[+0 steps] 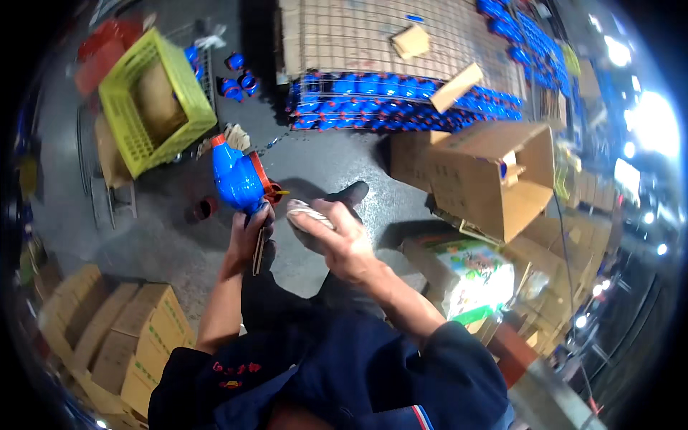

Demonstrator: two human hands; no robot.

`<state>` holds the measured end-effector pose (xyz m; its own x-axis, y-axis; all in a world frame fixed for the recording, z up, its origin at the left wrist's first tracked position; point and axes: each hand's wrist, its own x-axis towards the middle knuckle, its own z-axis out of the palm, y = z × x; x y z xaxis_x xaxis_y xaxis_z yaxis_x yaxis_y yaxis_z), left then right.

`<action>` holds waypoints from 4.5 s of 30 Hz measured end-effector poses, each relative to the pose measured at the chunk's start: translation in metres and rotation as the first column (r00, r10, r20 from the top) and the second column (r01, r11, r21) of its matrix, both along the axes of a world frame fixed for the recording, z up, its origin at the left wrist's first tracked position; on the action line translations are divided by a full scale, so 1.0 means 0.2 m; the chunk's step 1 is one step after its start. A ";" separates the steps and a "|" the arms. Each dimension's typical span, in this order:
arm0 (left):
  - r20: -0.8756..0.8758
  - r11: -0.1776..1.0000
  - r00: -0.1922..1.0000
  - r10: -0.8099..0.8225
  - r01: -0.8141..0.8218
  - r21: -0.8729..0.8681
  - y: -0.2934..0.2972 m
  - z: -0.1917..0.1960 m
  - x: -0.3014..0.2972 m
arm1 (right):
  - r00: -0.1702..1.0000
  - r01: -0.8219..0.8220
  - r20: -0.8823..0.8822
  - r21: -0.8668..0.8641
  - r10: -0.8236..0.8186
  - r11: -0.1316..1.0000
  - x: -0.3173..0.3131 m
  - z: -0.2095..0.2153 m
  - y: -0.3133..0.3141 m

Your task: The person packs plastic objects into a box, occasionally wiping them with a cloth and applying paint with a brush before placing them in cardboard dividers inside the box.

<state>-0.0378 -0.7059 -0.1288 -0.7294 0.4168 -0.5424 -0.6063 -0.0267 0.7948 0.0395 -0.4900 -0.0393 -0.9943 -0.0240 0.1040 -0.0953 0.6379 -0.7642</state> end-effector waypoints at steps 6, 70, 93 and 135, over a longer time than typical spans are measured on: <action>-0.086 0.970 0.986 -0.142 0.156 0.184 0.65 0.44 0.09 | 0.812 0.583 0.408 -0.575 -0.417 0.574 0.08 0.41 0.36; -0.559 0.403 -0.514 -0.650 0.391 -0.828 2.71 0.84 -0.74 | 0.068 0.990 -0.011 -0.121 -0.998 0.069 0.36 0.73 1.54; -0.631 0.546 -0.421 -0.651 0.318 -0.775 2.99 0.80 -0.04 | 0.315 0.935 0.076 0.147 -0.946 0.324 0.67 0.80 2.13; -0.580 0.369 -0.368 -0.727 0.503 -0.782 3.42 1.01 -0.17 | 0.183 0.972 -0.420 0.212 -0.889 0.101 0.75 0.82 2.38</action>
